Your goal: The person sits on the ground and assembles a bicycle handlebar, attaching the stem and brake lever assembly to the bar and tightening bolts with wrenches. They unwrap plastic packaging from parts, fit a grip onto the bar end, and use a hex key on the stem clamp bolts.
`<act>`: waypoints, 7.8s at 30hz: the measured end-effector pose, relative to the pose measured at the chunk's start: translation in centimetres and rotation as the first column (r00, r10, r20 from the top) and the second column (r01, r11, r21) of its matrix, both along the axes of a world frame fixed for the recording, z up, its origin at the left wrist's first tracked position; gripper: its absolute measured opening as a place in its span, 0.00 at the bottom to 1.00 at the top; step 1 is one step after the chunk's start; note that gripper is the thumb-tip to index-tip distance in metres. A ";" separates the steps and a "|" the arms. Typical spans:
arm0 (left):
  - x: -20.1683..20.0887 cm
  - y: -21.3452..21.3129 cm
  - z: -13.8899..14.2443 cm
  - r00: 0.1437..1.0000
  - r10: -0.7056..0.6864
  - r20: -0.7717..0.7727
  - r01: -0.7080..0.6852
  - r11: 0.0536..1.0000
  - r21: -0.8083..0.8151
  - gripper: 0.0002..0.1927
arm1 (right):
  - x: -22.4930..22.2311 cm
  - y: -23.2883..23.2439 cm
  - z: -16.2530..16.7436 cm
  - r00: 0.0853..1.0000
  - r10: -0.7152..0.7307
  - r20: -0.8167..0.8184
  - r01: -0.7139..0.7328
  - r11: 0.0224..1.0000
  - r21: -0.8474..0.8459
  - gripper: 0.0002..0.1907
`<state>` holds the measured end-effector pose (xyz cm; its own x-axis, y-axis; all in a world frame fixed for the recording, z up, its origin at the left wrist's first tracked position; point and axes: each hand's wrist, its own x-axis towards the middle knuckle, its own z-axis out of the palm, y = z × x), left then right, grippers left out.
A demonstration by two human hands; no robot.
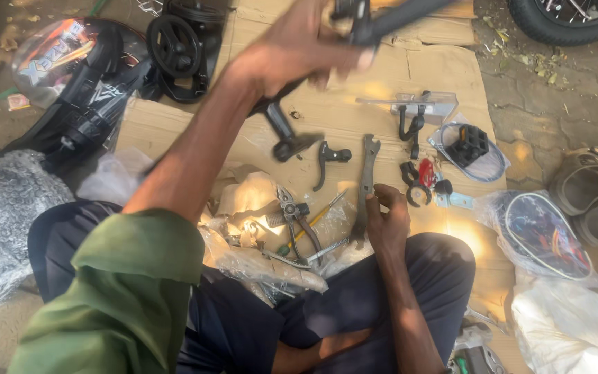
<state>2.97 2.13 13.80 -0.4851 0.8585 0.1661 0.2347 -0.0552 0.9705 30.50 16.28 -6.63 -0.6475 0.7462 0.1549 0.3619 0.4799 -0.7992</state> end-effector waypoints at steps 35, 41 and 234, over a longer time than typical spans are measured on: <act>-7.1 -2.5 -14.9 0.110 0.198 0.974 -0.682 0.728 -0.071 0.12 | -2.9 -11.4 23.8 0.894 0.444 0.060 -0.446 0.895 0.011 0.22; -2.1 -3.2 -11.2 0.635 0.665 0.394 -0.701 0.710 -0.067 0.22 | -7.5 -10.3 25.1 0.893 0.427 0.141 -0.443 0.891 0.105 0.18; 0.0 5.4 -15.5 0.699 0.488 -0.523 -0.401 0.873 0.279 0.15 | -7.6 -0.7 29.5 0.512 -0.035 0.858 -0.854 -0.127 0.505 0.20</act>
<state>2.99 7.54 -1.74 -0.5844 0.5146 0.6274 0.7614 0.0803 0.6434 22.88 15.54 22.90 -0.9548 -0.2257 -0.1936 -0.2974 0.7186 0.6287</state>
